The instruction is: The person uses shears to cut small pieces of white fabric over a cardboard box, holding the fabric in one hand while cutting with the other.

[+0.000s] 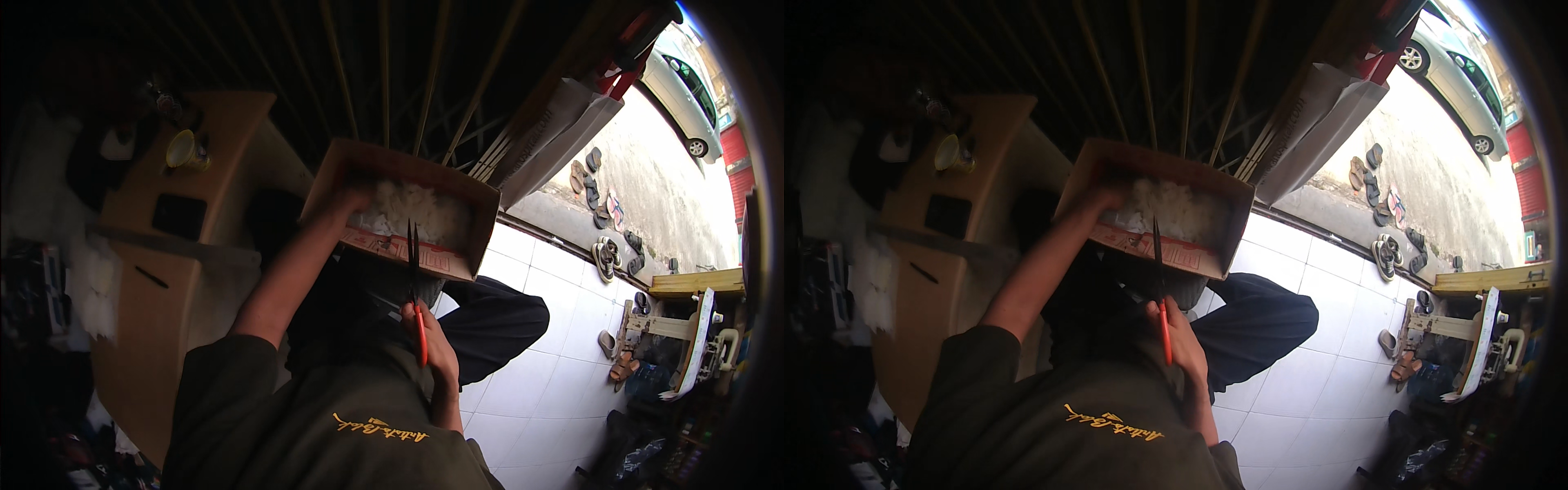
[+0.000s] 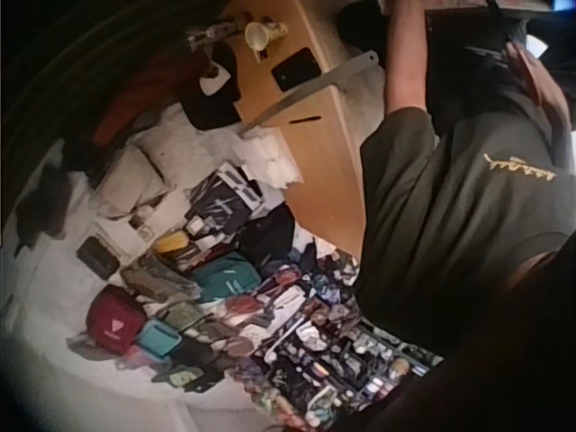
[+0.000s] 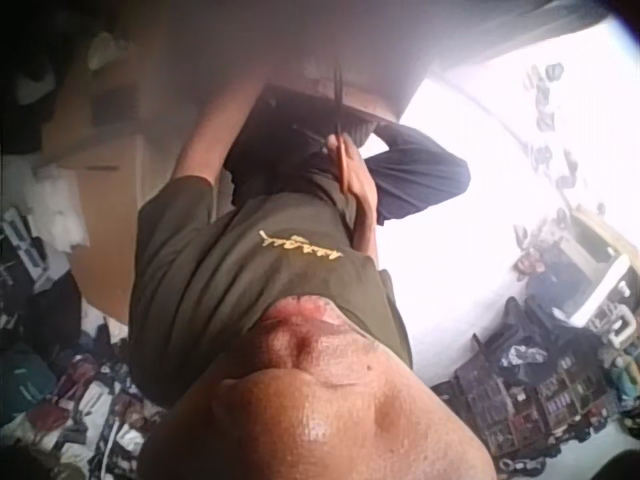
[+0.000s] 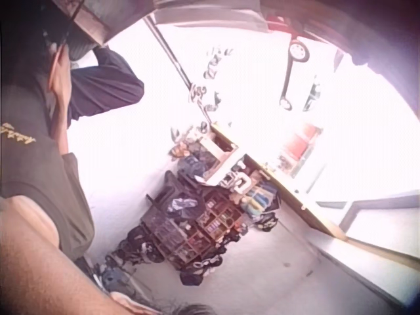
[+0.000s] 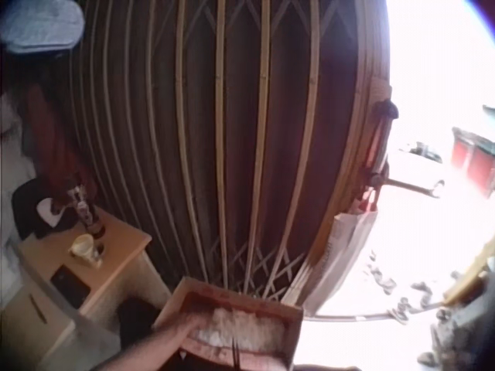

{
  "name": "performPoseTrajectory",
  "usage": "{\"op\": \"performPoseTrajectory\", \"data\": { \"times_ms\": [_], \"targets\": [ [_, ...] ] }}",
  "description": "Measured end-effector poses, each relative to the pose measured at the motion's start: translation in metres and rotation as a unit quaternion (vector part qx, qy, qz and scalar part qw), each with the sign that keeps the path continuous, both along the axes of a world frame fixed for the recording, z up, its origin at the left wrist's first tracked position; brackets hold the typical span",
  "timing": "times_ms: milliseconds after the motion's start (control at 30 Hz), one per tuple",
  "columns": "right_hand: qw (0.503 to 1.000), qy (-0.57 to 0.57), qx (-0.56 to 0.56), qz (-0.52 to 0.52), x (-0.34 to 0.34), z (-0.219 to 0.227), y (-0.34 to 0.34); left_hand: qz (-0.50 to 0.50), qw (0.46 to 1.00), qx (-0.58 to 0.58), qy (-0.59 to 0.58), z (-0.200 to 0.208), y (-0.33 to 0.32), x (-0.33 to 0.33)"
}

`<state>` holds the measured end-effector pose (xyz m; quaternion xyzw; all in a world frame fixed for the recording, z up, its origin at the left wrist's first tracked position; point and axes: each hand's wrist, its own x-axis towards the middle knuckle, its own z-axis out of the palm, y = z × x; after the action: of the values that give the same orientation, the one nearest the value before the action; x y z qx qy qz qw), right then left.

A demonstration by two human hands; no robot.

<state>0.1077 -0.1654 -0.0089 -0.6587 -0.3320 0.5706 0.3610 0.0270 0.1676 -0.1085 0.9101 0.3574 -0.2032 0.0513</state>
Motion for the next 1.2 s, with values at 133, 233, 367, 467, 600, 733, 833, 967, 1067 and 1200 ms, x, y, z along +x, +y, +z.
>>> {"op": "performPoseTrajectory", "data": {
  "times_ms": [133, 233, 367, 467, 600, 733, 833, 967, 1067, 1200],
  "targets": [
    [0.999, 0.032, 0.011, -0.014, 0.003, -0.016, -0.009, 0.003, 0.997, 0.011, -0.076, -0.012, 0.000, -0.003],
    [1.000, 0.023, -0.002, -0.017, 0.004, -0.014, -0.012, -0.006, 0.997, -0.005, -0.080, -0.016, -0.001, -0.003],
    [1.000, 0.019, -0.006, -0.023, 0.002, -0.016, -0.014, 0.024, 0.992, -0.122, -0.016, -0.017, -0.007, -0.003],
    [1.000, 0.018, -0.005, -0.023, 0.002, -0.017, -0.014, 0.079, 0.975, -0.206, 0.009, -0.026, -0.003, -0.005],
    [1.000, 0.005, 0.001, -0.030, 0.001, -0.001, -0.010, 0.117, 0.962, -0.245, 0.004, -0.030, 0.007, -0.005],
    [0.999, 0.027, -0.017, -0.022, 0.006, -0.008, -0.012, 0.017, 0.987, -0.157, -0.044, 0.023, -0.004, 0.000],
    [0.999, 0.003, -0.038, -0.010, 0.006, -0.004, -0.011, -0.026, 0.979, -0.118, -0.161, 0.041, -0.014, -0.027],
    [0.999, 0.005, -0.035, -0.018, 0.004, 0.007, -0.008, 0.104, 0.907, -0.192, -0.361, 0.084, -0.052, -0.050],
    [1.000, 0.008, -0.024, -0.019, 0.003, 0.004, -0.008, 0.224, 0.841, -0.313, -0.380, 0.114, -0.063, -0.048],
    [0.999, 0.000, -0.032, -0.017, 0.003, 0.000, -0.007, 0.270, 0.822, -0.309, -0.395, 0.100, -0.062, -0.058]
  ]
}}
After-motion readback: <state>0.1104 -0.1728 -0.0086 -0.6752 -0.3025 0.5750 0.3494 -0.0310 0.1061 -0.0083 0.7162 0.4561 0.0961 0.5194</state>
